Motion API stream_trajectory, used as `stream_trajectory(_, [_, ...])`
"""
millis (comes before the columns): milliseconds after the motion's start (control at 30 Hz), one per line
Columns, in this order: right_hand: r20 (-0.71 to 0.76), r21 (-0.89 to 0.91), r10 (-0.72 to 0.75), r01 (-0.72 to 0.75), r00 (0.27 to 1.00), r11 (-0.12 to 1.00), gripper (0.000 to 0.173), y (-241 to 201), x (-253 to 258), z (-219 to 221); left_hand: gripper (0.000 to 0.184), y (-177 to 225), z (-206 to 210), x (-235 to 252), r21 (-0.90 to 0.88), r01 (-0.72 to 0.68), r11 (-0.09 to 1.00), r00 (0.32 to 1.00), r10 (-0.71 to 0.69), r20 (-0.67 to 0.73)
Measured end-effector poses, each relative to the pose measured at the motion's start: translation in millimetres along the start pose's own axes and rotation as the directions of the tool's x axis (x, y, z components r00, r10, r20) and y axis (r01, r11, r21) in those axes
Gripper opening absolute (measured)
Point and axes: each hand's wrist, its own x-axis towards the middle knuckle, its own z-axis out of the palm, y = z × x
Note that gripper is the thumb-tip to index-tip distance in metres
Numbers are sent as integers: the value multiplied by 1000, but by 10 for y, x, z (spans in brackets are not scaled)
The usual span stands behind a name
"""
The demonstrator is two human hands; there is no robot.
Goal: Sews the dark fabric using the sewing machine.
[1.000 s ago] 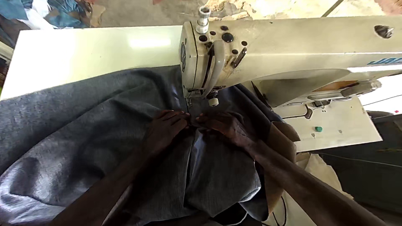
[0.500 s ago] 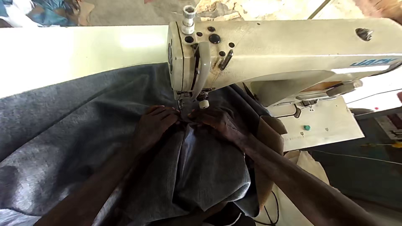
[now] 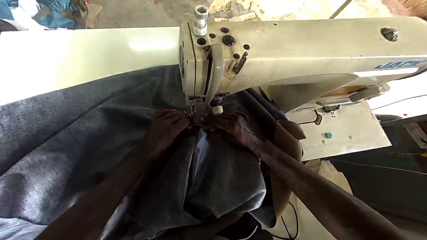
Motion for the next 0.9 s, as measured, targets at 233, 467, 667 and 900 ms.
stream_trajectory(233, [-10, 3, -8, 8, 1000, 1000, 24, 112, 57, 7, 26, -106, 5, 65, -13, -7, 1000, 1000, 7, 0])
stream_trajectory(467, [-30, -20, -8, 7, 1000, 1000, 22, 141, 98, 12, 25, -168, -30, 120, 6, -14, 1000, 1000, 14, 11])
stream_trajectory(667, [-1, -86, 139, -138, 990, 987, 31, 6, 99, -59, 27, -116, -104, 140, -17, 86, 996, 993, -85, 79])
stream_trajectory(900, [80, -175, 415, -397, 906, 901, 70, 58, 1, 101, 35, -428, -302, 617, -146, 413, 899, 910, -411, 51])
